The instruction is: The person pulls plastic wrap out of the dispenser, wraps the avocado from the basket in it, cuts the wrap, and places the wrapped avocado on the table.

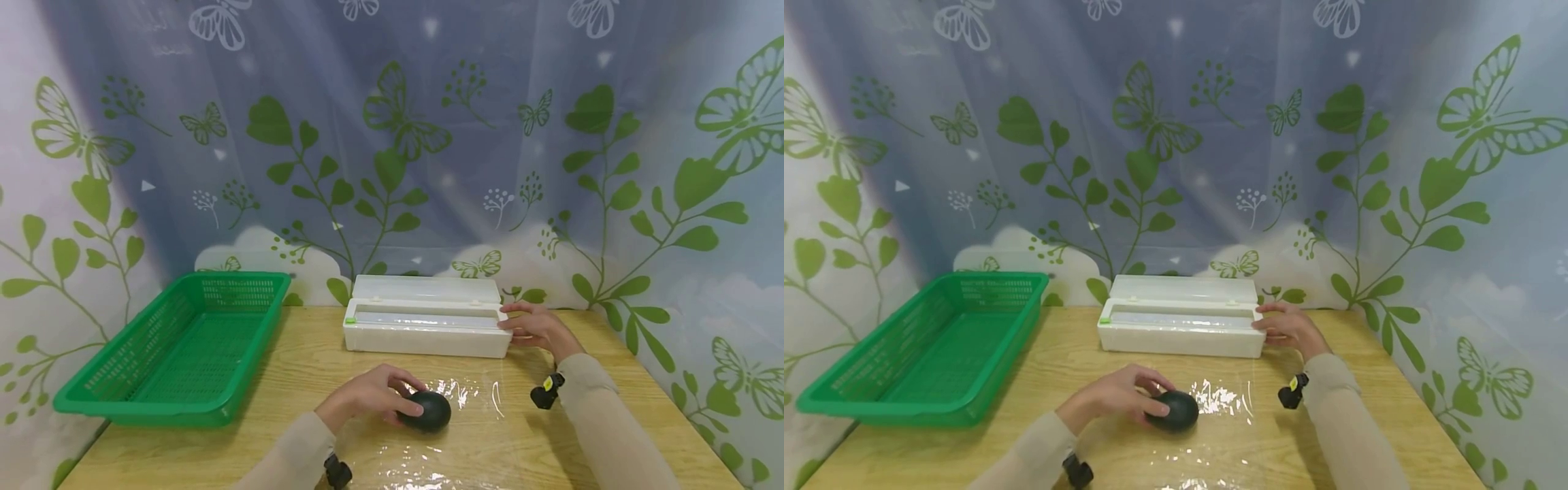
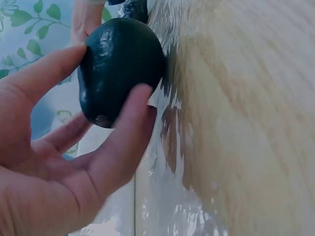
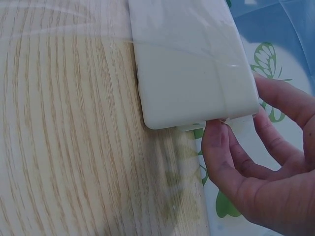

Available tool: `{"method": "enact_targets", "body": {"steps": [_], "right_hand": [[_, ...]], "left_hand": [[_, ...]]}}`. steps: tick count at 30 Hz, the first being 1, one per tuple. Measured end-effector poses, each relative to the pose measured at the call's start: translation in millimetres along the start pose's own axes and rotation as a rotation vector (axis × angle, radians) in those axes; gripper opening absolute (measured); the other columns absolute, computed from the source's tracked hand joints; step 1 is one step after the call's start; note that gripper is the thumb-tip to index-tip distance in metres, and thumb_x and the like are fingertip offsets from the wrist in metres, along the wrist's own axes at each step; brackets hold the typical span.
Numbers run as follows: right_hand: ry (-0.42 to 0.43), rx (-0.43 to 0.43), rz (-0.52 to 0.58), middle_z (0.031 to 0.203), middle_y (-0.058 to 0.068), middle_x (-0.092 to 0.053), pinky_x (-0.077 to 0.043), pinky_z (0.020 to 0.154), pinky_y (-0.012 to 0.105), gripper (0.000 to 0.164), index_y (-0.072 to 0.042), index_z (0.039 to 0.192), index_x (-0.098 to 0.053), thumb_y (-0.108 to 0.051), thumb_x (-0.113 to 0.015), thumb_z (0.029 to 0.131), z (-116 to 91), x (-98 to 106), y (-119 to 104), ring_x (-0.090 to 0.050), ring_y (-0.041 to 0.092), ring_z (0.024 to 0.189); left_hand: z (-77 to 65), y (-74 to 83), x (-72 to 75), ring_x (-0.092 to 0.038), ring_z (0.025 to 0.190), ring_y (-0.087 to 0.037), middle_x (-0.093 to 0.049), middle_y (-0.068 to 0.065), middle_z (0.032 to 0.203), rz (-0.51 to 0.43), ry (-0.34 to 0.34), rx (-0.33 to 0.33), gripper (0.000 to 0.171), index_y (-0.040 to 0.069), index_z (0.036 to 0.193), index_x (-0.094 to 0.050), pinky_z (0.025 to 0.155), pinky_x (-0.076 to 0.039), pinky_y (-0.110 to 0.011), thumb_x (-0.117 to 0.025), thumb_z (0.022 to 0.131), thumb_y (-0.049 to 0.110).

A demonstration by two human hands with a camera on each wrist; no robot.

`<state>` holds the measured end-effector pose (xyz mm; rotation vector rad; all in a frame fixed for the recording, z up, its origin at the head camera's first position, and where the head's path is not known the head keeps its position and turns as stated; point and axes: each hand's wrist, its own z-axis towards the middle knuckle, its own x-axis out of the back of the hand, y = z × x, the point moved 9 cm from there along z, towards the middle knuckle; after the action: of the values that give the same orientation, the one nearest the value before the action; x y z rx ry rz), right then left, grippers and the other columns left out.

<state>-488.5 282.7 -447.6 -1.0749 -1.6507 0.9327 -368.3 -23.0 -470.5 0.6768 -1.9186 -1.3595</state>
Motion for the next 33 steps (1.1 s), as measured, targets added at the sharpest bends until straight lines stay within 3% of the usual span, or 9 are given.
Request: {"method": "enact_targets", "body": {"steps": [6, 20, 33], "right_hand": [[0.001, 0.000, -0.004, 0.117, 0.007, -0.062, -0.061, 0.092, 0.038, 0.062, -0.002, 0.148, -0.044, -0.014, -0.075, 0.095, -0.9, -0.5, -0.4, -0.069, 0.014, 0.090], [0.000, 0.004, -0.008, 0.105, -0.001, -0.065, -0.061, 0.091, 0.038, 0.064, -0.004, 0.149, -0.045, -0.018, -0.076, 0.095, -3.1, -0.5, -0.5, -0.069, 0.012, 0.084], [-0.006, 0.017, -0.012, 0.109, 0.002, -0.065, -0.060, 0.096, 0.040, 0.062, -0.001, 0.147, -0.045, -0.015, -0.076, 0.095, -5.0, -2.1, -2.5, -0.069, 0.013, 0.088]], "left_hand": [[-3.4, 0.7, 2.5, -0.066, 0.064, -0.017, -0.068, -0.010, 0.104, 0.036, -0.020, 0.012, 0.036, 0.008, 0.121, -0.072, 0.060, -0.062, -0.029, -0.081, 0.087, 0.008], [-5.6, 2.6, 3.7, -0.066, 0.068, -0.016, -0.066, -0.010, 0.110, 0.052, -0.039, 0.021, 0.041, 0.009, 0.124, -0.070, 0.059, -0.062, -0.028, -0.083, 0.085, 0.006], [-10.9, 0.1, 12.0, -0.071, 0.076, -0.019, -0.068, -0.012, 0.119, 0.023, -0.046, 0.005, 0.044, 0.007, 0.128, -0.068, 0.070, -0.065, -0.036, -0.082, 0.086, 0.008]]}}
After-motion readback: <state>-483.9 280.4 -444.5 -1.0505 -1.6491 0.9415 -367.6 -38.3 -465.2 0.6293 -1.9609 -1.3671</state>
